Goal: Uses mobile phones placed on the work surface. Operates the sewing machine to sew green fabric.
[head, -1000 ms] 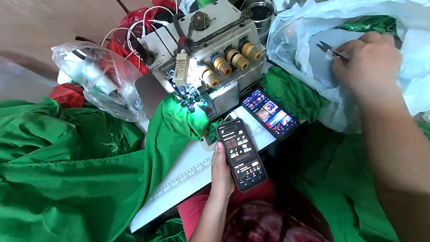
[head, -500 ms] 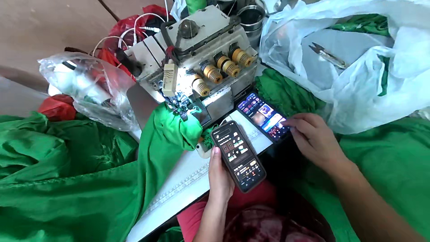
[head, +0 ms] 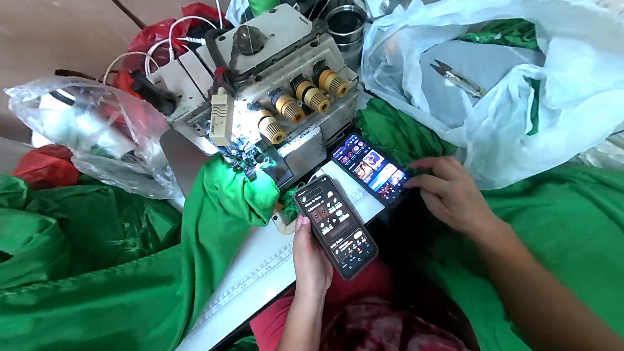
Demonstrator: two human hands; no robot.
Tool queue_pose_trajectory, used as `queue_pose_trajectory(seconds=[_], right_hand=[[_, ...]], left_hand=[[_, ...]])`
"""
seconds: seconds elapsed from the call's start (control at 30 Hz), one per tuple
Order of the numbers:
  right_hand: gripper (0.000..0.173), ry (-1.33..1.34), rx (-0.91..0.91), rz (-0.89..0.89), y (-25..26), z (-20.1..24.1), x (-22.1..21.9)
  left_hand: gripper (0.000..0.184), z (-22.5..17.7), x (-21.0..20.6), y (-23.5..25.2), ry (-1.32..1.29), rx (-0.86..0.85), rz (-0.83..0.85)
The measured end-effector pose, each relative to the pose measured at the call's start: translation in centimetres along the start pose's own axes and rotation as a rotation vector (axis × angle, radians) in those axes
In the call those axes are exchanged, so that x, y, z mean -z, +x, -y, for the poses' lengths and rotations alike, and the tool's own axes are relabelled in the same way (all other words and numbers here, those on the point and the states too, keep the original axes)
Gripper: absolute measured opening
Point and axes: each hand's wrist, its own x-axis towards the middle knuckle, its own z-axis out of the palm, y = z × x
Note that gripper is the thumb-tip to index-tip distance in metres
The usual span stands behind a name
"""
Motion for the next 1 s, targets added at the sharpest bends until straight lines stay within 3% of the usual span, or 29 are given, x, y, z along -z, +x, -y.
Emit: queue_pose_trajectory(seconds=[0.57, 1.0], right_hand=[[0.029, -0.002, 0.071, 0.008, 0.1, -0.2, 0.1], [0.033, -0.094, 0.103, 0.022, 4.3, 0.2, -0.6]], left_hand=[[0.038, 0.4, 0.8, 0.2, -0.061, -0.010, 0.041], [0.038, 0.6, 1.0, 0.1, -0.096, -0.022, 0.066]])
